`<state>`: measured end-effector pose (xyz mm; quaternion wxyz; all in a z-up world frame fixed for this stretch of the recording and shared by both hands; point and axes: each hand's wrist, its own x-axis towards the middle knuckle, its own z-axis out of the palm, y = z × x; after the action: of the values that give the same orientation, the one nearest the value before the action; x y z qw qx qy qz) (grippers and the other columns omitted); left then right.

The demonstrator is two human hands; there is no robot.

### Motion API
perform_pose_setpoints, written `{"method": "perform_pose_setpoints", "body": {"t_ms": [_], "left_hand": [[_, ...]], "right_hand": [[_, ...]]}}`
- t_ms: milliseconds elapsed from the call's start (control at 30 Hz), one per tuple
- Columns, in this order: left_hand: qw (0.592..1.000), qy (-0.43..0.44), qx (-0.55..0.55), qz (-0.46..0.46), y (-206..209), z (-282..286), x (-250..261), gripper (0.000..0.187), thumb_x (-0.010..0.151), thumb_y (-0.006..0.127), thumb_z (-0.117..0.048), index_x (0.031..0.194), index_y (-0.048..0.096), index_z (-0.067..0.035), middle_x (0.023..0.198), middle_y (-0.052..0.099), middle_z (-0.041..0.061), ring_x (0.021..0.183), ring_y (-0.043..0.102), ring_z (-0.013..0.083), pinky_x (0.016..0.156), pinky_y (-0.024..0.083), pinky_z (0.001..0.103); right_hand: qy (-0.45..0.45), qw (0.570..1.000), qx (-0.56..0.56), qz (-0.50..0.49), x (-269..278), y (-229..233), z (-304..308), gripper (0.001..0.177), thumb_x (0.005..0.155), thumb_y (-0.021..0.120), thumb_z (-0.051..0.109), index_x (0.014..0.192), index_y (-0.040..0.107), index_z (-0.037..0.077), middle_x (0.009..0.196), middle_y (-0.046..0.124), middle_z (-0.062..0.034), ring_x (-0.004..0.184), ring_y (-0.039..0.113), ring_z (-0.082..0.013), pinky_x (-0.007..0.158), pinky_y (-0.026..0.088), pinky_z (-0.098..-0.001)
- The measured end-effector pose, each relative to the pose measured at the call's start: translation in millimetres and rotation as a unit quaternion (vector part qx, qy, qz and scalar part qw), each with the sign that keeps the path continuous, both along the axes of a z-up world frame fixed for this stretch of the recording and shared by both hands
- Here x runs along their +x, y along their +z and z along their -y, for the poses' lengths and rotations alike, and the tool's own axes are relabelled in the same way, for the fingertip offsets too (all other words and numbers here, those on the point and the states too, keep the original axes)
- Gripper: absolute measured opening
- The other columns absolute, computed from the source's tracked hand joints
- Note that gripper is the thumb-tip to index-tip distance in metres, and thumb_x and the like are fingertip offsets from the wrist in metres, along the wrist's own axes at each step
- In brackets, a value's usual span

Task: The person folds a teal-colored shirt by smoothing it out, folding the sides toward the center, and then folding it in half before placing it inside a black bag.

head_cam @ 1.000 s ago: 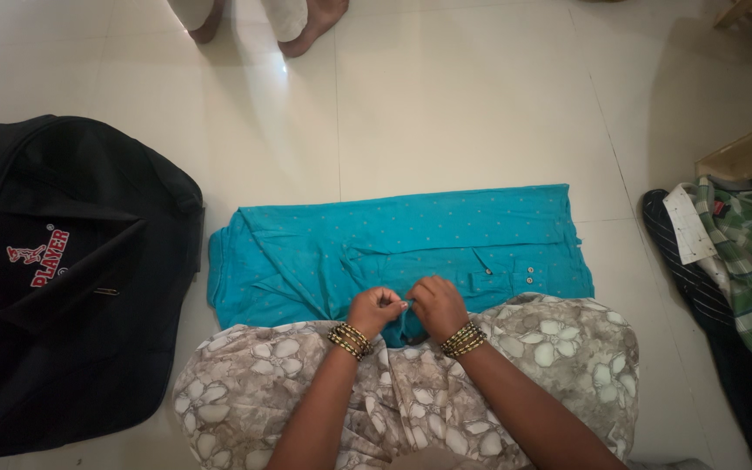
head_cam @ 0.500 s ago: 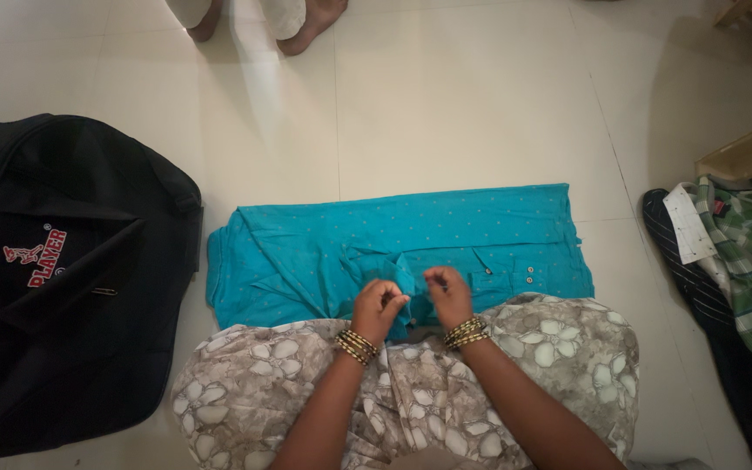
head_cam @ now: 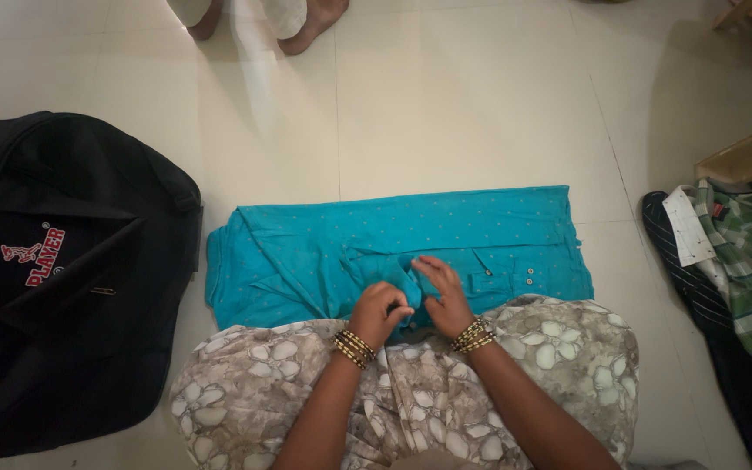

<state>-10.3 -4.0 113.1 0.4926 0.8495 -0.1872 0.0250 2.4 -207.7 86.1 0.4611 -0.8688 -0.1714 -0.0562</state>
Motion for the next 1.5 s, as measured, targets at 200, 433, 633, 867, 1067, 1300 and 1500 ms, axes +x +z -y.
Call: {"method": "perform_pose_setpoints", "body": {"t_ms": [200, 433, 633, 867, 1067, 1300, 1500], "left_hand": [[0.984, -0.073, 0.12, 0.11, 13, -2, -4, 0.022, 0.075, 0.082, -0.022, 0.084, 0.064, -0.012, 0.091, 0.061, 0.005, 0.09, 0.058, 0.0289, 0.079, 0.048, 0.043], [0.972, -0.049, 0.126, 0.19, 31, 0, -8, 0.023, 0.077, 0.079, -0.021, 0.09, 0.063, -0.012, 0.093, 0.06, 0.005, 0.091, 0.059, 0.0276, 0.079, 0.048, 0.043], [0.977, 0.01, 0.068, 0.2, 47, -5, -5, 0.024, 0.078, 0.082, -0.019, 0.086, 0.061, -0.011, 0.089, 0.058, 0.006, 0.086, 0.059, 0.0289, 0.076, 0.049, 0.043], [0.975, 0.02, 0.012, 0.223, 55, -2, -8, 0.024, 0.079, 0.083, -0.019, 0.088, 0.063, -0.01, 0.09, 0.063, 0.006, 0.089, 0.062, 0.0296, 0.078, 0.049, 0.044], [0.978, 0.131, -0.111, 0.117, 62, -26, 1, 0.033, 0.083, 0.084, -0.03, 0.103, 0.069, -0.009, 0.107, 0.07, 0.009, 0.103, 0.064, 0.0314, 0.092, 0.051, 0.043], [0.979, 0.092, -0.086, 0.159, 86, -41, 4, 0.086, 0.062, 0.09, -0.047, 0.13, 0.059, -0.005, 0.132, 0.06, 0.018, 0.122, 0.055, 0.0393, 0.103, 0.041, 0.05], [0.981, -0.012, -0.084, 0.174, 82, -23, -14, 0.059, 0.072, 0.078, -0.014, 0.13, 0.067, -0.011, 0.125, 0.071, 0.011, 0.117, 0.066, 0.0324, 0.103, 0.052, 0.044]], "right_hand": [[0.015, 0.99, -0.133, -0.042, 3, 32, 10, 0.067, 0.068, 0.063, 0.0, 0.133, 0.062, 0.017, 0.149, 0.048, -0.0116, 0.135, 0.043, -0.0354, 0.113, 0.036, -0.0476], [0.029, 0.931, -0.359, -0.048, 10, 104, 1, 0.03, 0.07, 0.076, 0.016, 0.1, 0.077, 0.019, 0.123, 0.06, -0.0003, 0.123, 0.049, -0.0278, 0.102, 0.04, -0.0487], [0.047, 0.921, -0.386, -0.013, 10, 149, -16, 0.015, 0.077, 0.069, 0.022, 0.088, 0.079, 0.02, 0.092, 0.072, 0.0009, 0.1, 0.059, -0.0253, 0.086, 0.047, -0.0463], [0.012, 0.908, -0.409, -0.093, 0, 161, -19, 0.032, 0.087, 0.072, 0.044, 0.085, 0.075, 0.013, 0.087, 0.073, -0.005, 0.092, 0.061, -0.0289, 0.084, 0.048, -0.0475], [-0.065, 0.963, -0.259, 0.037, -6, 188, 10, 0.019, 0.073, 0.081, 0.014, 0.091, 0.074, 0.009, 0.092, 0.073, -0.0079, 0.094, 0.062, -0.0317, 0.083, 0.049, -0.0446], [-0.076, 0.963, -0.192, 0.171, -24, 230, 13, 0.016, 0.083, 0.068, -0.001, 0.097, 0.07, 0.006, 0.099, 0.072, -0.0076, 0.101, 0.061, -0.0313, 0.089, 0.048, -0.0445], [-0.082, 0.957, -0.227, 0.159, -49, 234, 25, 0.016, 0.072, 0.065, -0.004, 0.081, 0.063, 0.009, 0.121, 0.067, -0.0054, 0.116, 0.057, -0.0305, 0.101, 0.046, -0.0441]]}}
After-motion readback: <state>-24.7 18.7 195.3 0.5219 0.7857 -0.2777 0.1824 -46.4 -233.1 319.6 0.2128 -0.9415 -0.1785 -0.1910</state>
